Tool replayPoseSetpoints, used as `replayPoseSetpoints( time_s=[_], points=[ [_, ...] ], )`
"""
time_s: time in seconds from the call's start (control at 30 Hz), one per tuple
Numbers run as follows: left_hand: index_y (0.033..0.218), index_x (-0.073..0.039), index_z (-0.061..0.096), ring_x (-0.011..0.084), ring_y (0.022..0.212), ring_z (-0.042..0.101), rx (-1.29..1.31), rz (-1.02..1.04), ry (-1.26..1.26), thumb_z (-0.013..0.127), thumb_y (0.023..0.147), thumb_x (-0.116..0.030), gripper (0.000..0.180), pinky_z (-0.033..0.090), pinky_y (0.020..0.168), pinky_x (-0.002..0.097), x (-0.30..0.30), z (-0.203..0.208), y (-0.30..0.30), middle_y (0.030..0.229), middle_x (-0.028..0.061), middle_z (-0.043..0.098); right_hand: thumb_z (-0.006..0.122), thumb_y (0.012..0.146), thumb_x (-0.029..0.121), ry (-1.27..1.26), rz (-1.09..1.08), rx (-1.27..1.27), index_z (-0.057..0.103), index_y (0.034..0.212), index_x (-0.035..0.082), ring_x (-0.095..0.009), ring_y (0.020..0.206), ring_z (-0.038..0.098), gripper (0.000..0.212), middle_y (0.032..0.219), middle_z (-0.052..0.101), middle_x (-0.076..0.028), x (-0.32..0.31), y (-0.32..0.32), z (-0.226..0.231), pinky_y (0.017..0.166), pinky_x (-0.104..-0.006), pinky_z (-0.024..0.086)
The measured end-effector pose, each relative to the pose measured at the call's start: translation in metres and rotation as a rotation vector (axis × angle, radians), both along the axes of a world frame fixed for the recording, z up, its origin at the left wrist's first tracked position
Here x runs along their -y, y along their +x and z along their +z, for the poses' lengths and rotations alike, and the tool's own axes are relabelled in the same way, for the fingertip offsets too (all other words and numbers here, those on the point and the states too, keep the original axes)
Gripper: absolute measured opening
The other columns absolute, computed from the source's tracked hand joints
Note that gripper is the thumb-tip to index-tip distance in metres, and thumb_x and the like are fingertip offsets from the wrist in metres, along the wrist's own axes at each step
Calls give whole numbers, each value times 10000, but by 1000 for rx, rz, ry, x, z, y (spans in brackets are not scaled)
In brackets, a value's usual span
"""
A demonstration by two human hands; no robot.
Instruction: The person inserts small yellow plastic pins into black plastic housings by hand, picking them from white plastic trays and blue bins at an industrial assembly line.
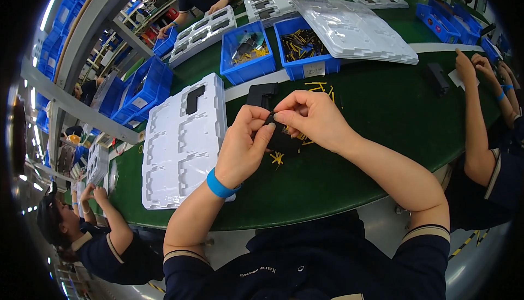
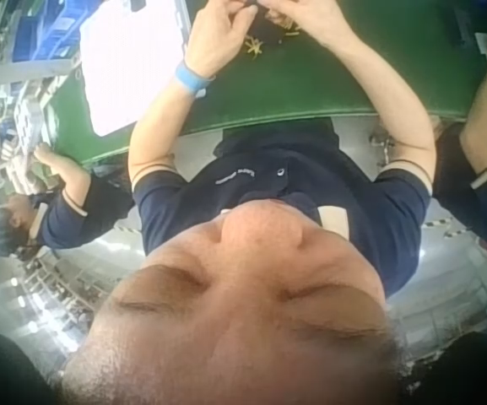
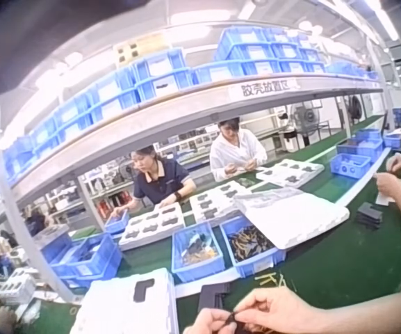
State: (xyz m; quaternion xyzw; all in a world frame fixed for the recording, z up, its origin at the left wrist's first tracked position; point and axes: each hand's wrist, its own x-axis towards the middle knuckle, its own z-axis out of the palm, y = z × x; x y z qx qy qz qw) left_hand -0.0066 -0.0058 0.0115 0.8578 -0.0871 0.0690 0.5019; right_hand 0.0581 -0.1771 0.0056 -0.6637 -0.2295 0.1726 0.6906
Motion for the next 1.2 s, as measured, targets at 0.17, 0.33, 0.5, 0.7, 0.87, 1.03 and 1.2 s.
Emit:
replayPoseSetpoints(
  time_s=[0.17,0.33,0.5,0.7,0.87,1.03,1.2],
  points=[
    [1107,4,469,67,645,509,-11,-1,23,546,900,-48,226,425,600,224,2,8,-3,717,38,608,636,868,136,-18,31,-9,608,885,12,-55,577,556,128,655,592,-11,1,2,-1,533,-202,458],
    [1125,7,478,64,636,473,-6,-12,26,544,898,-38,240,403,603,220,1,6,-2,704,31,595,635,870,155,6,39,-2,600,860,20,-54,565,546,140,638,580,-6,1,4,-6,525,-201,451],
    [1122,-9,485,166,581,558,47,-12,-121,561,883,-42,253,426,543,275,-3,-5,2,660,100,600,632,881,204,76,71,-71,593,835,27,-54,548,531,188,628,563,2,0,5,-5,515,-202,445],
    [1149,-4,483,80,722,597,-161,-27,-312,515,925,-67,235,500,573,218,-2,12,1,827,48,641,606,899,236,103,140,-212,576,818,31,-56,546,523,222,622,546,8,6,13,-8,513,-200,445],
    [1160,-8,481,73,712,595,-152,-17,-246,515,923,-62,246,487,565,201,-3,7,1,849,48,647,598,903,222,12,135,-68,574,823,36,-47,550,514,204,626,541,12,4,11,-6,513,-196,436],
    [1164,-15,480,64,698,583,-90,-43,-120,530,916,-62,258,480,563,194,-6,2,3,827,36,641,597,904,210,-47,100,44,574,829,33,-38,550,495,194,628,530,16,4,6,-4,505,-194,413],
    [1148,-12,492,78,640,568,-144,-31,-256,520,914,-55,239,477,508,210,-5,10,1,765,55,628,594,901,165,-36,101,82,590,847,28,-46,591,497,147,683,536,14,6,7,-5,535,-208,413]
  ],
)
